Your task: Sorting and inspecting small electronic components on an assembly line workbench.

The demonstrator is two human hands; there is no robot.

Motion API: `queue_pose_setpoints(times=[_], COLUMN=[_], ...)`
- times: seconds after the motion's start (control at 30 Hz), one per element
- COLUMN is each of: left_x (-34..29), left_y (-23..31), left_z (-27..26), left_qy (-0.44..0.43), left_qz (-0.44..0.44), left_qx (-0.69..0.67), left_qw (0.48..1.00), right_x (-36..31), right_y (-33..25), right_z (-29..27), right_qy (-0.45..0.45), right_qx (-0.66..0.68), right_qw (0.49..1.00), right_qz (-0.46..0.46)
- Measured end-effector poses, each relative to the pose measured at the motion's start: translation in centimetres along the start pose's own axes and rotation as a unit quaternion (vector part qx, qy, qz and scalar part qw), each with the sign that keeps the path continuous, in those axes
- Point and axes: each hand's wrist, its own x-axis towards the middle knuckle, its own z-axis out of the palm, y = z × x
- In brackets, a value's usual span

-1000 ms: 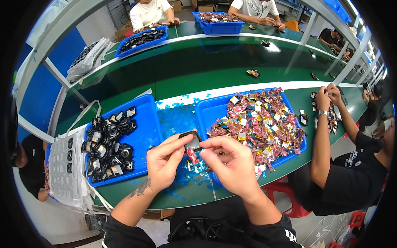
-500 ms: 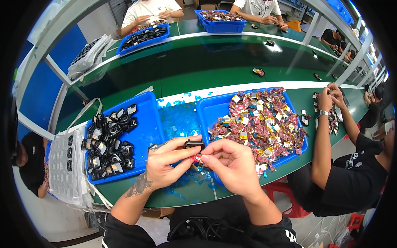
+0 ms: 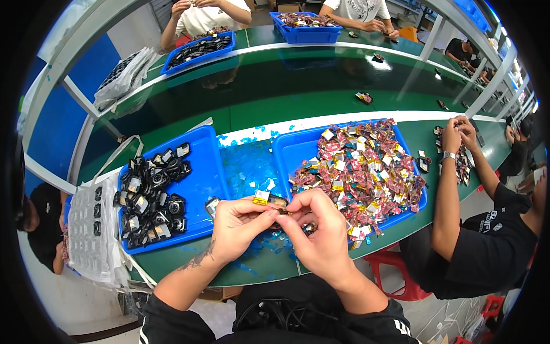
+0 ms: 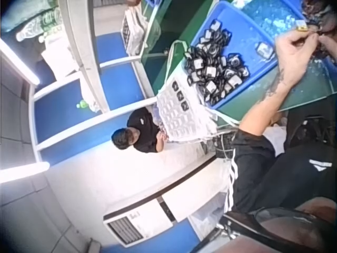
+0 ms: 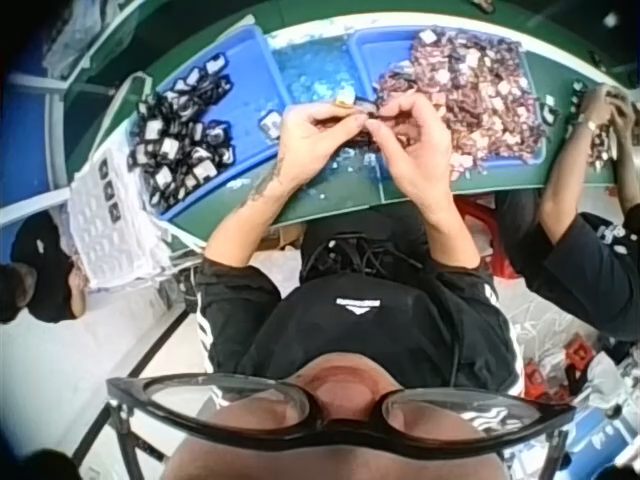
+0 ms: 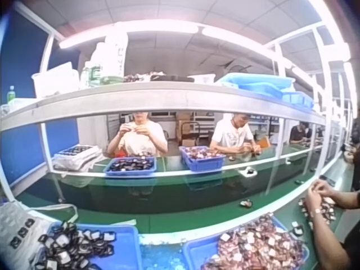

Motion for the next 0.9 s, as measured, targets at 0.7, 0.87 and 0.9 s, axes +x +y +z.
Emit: queue_pose_setpoints(times=[0.7, 0.87, 0.9], left_x=[0.0, -1.1, -1.0], left_y=[-0.5, -0.5, -0.4], left_z=[2.0, 0.5, 0.7], left_qy=[0.047, 0.101, 0.09], left_qz=[0.128, 0.145, 0.12], left_qx=[-0.021, -0.085, -0.101], left_qw=[0.99, 0.981, 0.983], right_x=[0.8, 2.2, 2.5], right_y=[0.4, 0.0, -0.3], right_z=[1.7, 3.5, 3.1], right_qy=[0.077, -0.023, -0.037], right_qx=[-0.007, -0.079, -0.101], right_qw=[0.997, 0.996, 0.993], right_qz=[0.006, -0.044, -0.045])
